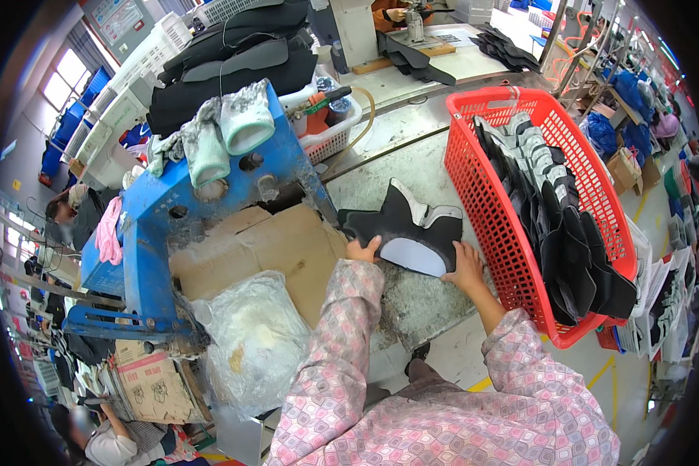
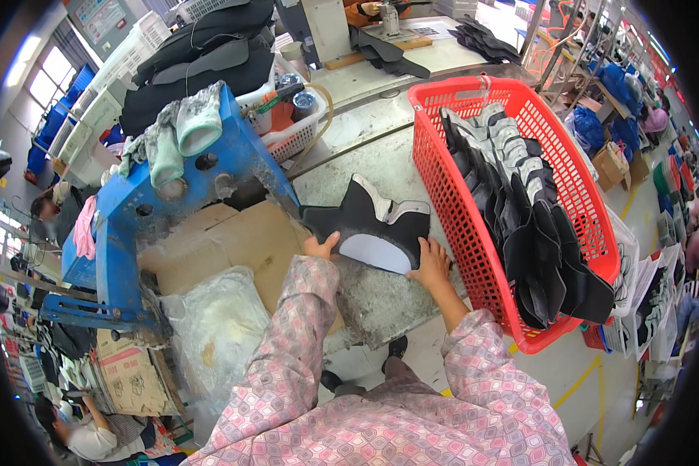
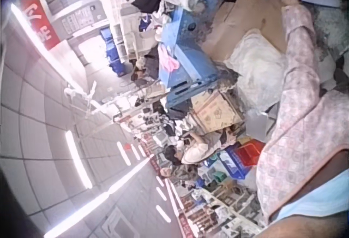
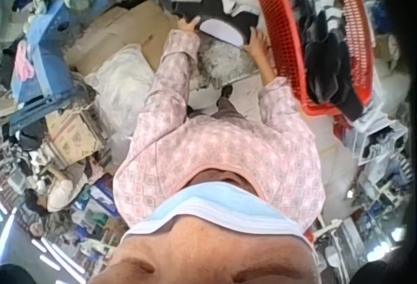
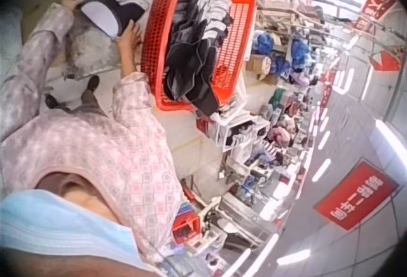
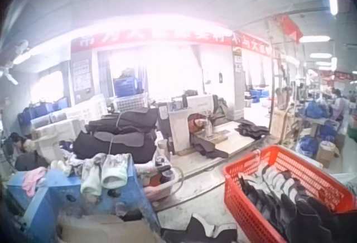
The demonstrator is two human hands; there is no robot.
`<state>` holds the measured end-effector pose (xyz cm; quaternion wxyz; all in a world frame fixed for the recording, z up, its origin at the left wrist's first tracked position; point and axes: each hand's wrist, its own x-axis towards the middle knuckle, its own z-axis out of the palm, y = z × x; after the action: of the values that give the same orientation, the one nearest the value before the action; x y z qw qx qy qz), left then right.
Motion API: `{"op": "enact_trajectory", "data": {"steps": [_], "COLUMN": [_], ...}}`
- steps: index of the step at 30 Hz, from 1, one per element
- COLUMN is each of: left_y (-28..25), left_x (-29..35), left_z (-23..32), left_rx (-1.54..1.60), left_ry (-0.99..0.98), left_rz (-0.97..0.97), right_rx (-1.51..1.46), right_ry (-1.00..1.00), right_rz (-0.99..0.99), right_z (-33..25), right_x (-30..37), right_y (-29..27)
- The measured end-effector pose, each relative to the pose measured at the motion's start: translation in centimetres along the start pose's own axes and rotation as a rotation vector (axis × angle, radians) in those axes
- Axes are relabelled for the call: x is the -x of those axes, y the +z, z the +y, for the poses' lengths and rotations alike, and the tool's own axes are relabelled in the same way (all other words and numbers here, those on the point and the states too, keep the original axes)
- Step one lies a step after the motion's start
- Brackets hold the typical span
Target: The person repeatedly picks up black and white fabric pieces from a red basket, aligns them under a blue industrial sewing machine, and sews them. After each piece is sewn, it is placed back into the basket. The process is repeated for multiple pieces throughout the clip.
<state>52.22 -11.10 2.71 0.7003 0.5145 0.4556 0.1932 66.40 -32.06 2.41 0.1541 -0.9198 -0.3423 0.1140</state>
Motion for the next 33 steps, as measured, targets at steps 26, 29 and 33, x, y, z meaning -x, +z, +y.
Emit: {"op": "enact_trajectory", "data": {"steps": [26, 29, 33], "left_y": [-37.5, -38.0, -35.8], "left_x": [35.7, 33.8, 32.3], "left_z": [-9.8, -12.1, -14.9], "left_rx": [1.067, 0.569, 0.336], "left_ry": [-0.066, 0.077, 0.0], "left_rz": [0.105, 0.117, 0.221], "right_rx": [-1.6, -1.521, -1.342], "right_ry": [-0.054, 0.115, 0.194], "right_rz": [-0.48, -0.578, -0.417], "right_z": [-25.1, -24.5, -23.0], "right_x": [24.2, 23.3, 22.5], "right_y": [5.8, 5.0, 4.9]}}
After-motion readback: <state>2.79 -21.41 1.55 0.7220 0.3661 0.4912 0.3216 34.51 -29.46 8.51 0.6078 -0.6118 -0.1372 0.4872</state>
